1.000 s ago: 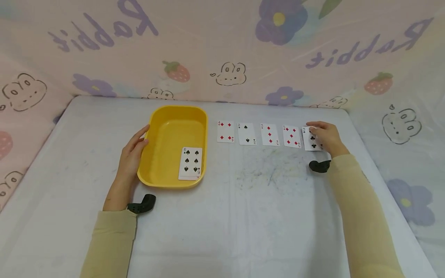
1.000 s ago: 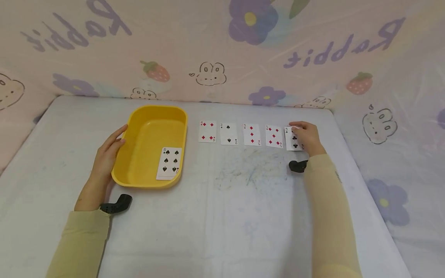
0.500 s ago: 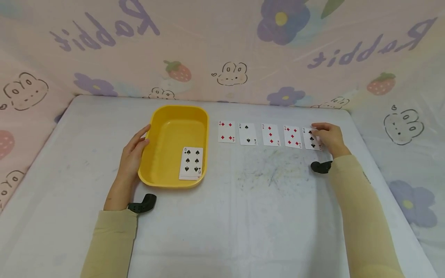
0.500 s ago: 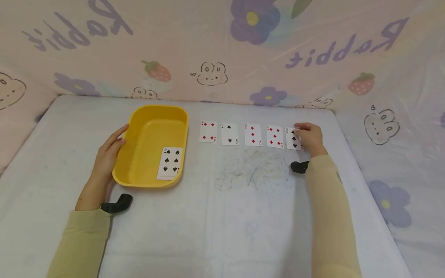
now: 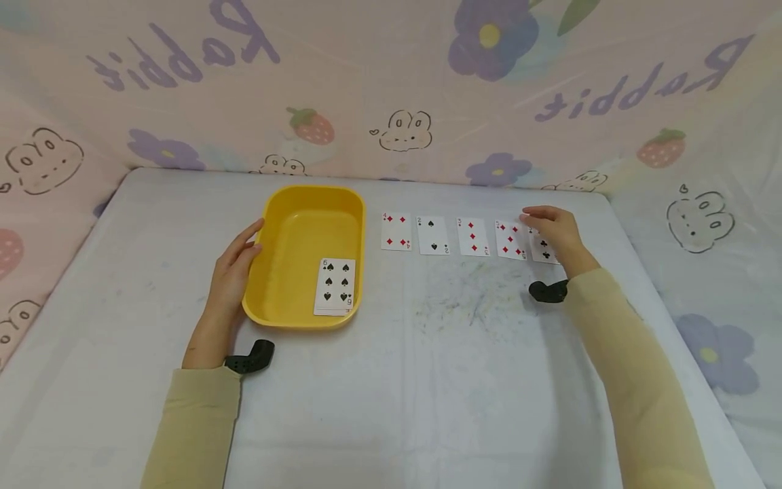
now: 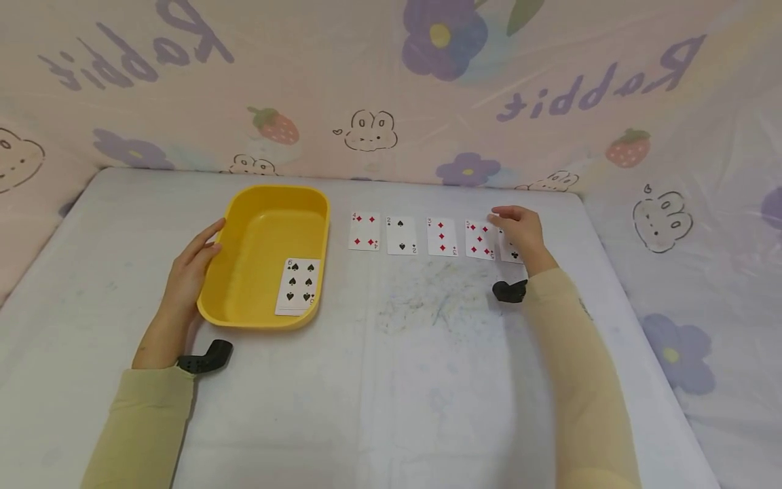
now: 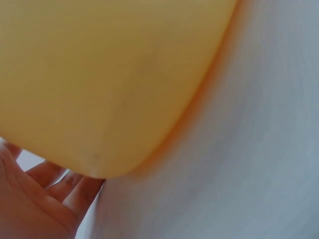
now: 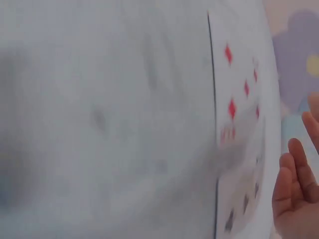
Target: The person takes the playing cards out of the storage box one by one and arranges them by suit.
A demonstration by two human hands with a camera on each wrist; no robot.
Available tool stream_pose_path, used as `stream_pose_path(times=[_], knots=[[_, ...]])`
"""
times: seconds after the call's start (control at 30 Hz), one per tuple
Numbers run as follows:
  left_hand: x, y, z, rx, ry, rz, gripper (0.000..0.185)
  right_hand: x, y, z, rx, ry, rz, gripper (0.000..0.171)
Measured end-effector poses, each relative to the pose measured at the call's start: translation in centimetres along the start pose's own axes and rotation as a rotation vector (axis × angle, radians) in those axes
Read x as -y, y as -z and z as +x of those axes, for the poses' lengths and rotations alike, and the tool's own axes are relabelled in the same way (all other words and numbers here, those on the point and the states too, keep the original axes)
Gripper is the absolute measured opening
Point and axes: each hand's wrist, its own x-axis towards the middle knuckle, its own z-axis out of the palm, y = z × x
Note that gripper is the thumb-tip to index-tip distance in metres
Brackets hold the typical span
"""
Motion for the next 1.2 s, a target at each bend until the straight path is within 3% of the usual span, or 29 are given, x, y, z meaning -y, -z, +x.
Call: stream_pose_path(times=[0.37,0.77,1.2], knots=[[0.1,0.0,0.1,0.002,-0.022,-0.005,0.043,3.7,-3.7,-2.2,0.159,0.215,0.044,0.049],[0.1,-0.1,0.1,-0.001,-0.016,-0.021,0.043,7.2,-8.0,-4.3,0.292,0.309,0.076,0.040],[0.2,0.0,0.2,-0.003,0.013,-0.032,0.043,10.6,-11.7,-6.5,0.405,0.404,0.006,0.033]])
